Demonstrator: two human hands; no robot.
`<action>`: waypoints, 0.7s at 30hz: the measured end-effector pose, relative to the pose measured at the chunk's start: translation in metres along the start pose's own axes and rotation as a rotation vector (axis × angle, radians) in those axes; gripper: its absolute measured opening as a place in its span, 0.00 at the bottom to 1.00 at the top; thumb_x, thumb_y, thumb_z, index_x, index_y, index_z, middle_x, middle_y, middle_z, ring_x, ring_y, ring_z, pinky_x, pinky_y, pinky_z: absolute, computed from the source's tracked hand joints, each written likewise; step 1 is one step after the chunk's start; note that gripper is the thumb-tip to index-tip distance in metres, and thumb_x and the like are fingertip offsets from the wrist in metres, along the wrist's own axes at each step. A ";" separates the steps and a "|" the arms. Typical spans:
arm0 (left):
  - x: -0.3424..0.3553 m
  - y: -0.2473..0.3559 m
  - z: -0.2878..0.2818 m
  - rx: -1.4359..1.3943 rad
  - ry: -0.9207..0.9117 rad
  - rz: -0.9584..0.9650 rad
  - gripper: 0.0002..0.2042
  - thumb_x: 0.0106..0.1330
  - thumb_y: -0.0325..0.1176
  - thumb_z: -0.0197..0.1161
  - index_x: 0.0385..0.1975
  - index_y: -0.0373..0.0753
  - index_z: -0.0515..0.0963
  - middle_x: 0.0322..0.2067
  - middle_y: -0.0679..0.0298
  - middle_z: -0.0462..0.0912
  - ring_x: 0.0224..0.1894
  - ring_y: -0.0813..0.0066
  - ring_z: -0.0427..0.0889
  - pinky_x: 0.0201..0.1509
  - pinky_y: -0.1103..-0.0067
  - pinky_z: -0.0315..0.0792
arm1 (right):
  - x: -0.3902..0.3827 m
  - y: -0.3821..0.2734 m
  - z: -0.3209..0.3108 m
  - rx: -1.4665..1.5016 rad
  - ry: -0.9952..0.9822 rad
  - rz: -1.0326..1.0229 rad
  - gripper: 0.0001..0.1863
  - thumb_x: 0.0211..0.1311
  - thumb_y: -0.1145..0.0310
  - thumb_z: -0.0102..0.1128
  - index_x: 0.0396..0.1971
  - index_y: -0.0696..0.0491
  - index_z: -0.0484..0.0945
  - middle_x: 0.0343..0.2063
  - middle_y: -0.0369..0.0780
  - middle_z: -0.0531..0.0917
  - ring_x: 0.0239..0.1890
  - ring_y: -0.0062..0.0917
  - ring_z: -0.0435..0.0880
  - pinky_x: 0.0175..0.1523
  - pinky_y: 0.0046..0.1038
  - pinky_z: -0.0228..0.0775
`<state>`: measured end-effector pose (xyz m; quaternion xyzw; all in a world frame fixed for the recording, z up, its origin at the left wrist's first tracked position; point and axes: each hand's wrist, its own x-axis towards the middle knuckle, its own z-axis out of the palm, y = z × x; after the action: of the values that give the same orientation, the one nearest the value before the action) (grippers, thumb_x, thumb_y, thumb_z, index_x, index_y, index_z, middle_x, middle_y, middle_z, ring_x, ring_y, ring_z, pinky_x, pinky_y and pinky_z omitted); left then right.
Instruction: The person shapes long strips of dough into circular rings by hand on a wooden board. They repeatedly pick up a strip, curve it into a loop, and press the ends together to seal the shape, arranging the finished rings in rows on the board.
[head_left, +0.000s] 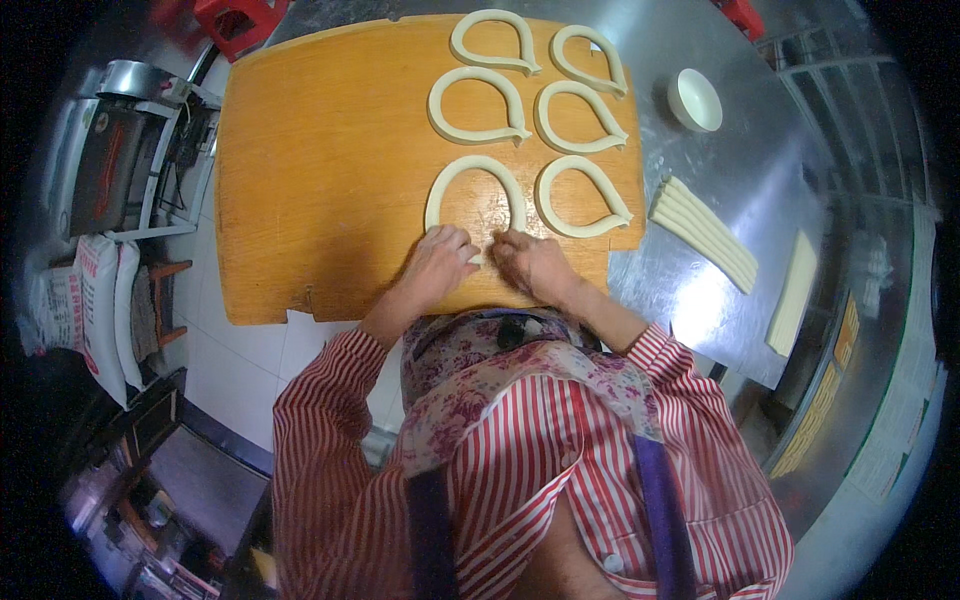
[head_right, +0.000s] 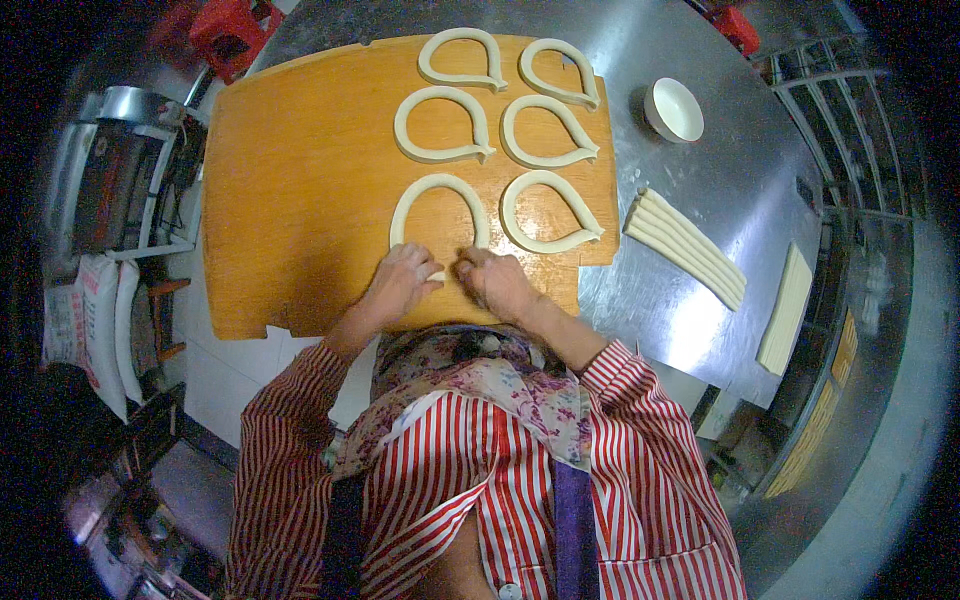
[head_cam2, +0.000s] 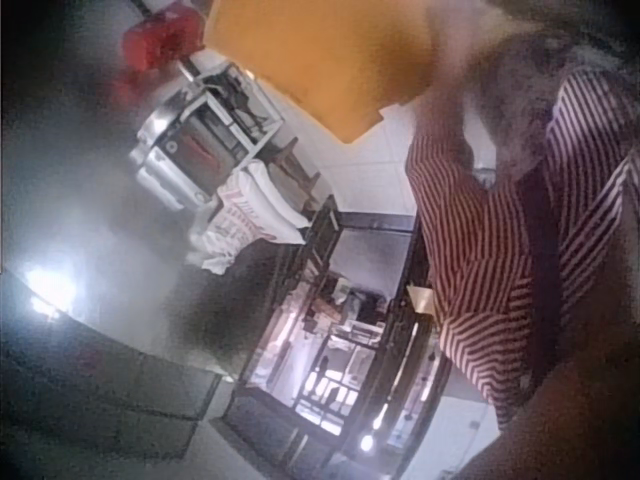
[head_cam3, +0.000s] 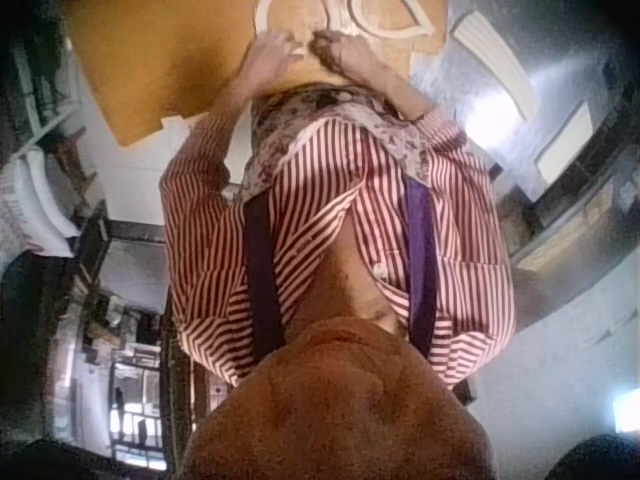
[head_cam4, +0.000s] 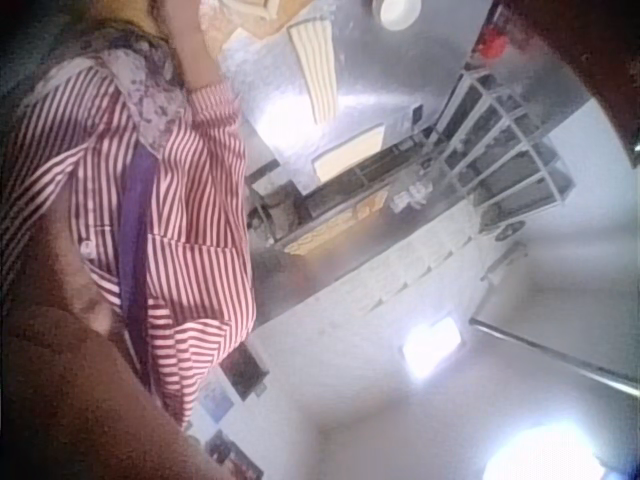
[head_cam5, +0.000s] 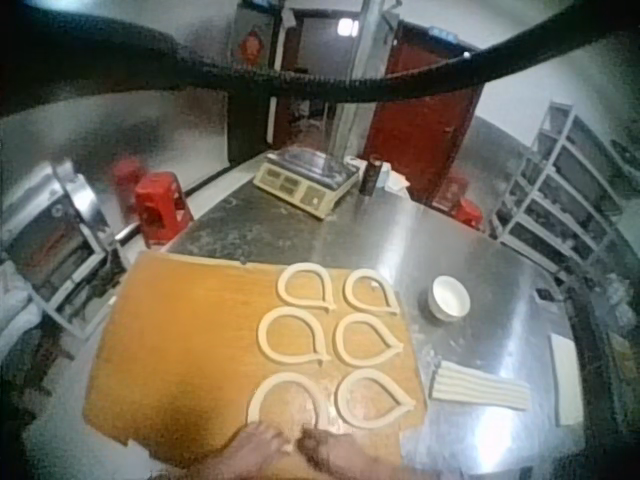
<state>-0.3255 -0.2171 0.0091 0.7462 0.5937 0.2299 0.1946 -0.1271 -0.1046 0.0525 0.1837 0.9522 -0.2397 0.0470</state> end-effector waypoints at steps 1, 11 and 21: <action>-0.008 0.002 0.004 -0.015 -0.004 -0.005 0.13 0.57 0.38 0.69 0.39 0.39 0.82 0.38 0.60 0.79 0.46 0.59 0.77 0.53 0.67 0.70 | -0.005 -0.007 0.001 0.009 -0.022 -0.005 0.11 0.59 0.71 0.56 0.41 0.57 0.78 0.50 0.45 0.80 0.46 0.41 0.84 0.46 0.40 0.79; -0.009 0.004 -0.007 -0.093 0.080 -0.062 0.15 0.55 0.36 0.72 0.40 0.39 0.82 0.38 0.59 0.79 0.47 0.58 0.77 0.53 0.64 0.69 | 0.003 -0.011 0.008 0.094 0.023 0.105 0.11 0.56 0.72 0.59 0.39 0.57 0.78 0.46 0.47 0.81 0.43 0.43 0.85 0.44 0.42 0.79; 0.006 0.018 -0.029 -0.589 -0.047 -0.531 0.12 0.57 0.28 0.72 0.40 0.32 0.84 0.38 0.57 0.85 0.44 0.64 0.84 0.51 0.72 0.76 | 0.011 -0.025 0.006 0.522 0.169 0.258 0.22 0.50 0.71 0.72 0.48 0.57 0.82 0.39 0.45 0.85 0.38 0.39 0.86 0.44 0.33 0.79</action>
<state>-0.3264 -0.2148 0.0434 0.4839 0.6701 0.3148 0.4665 -0.1460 -0.1242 0.0558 0.3284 0.8276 -0.4522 -0.0513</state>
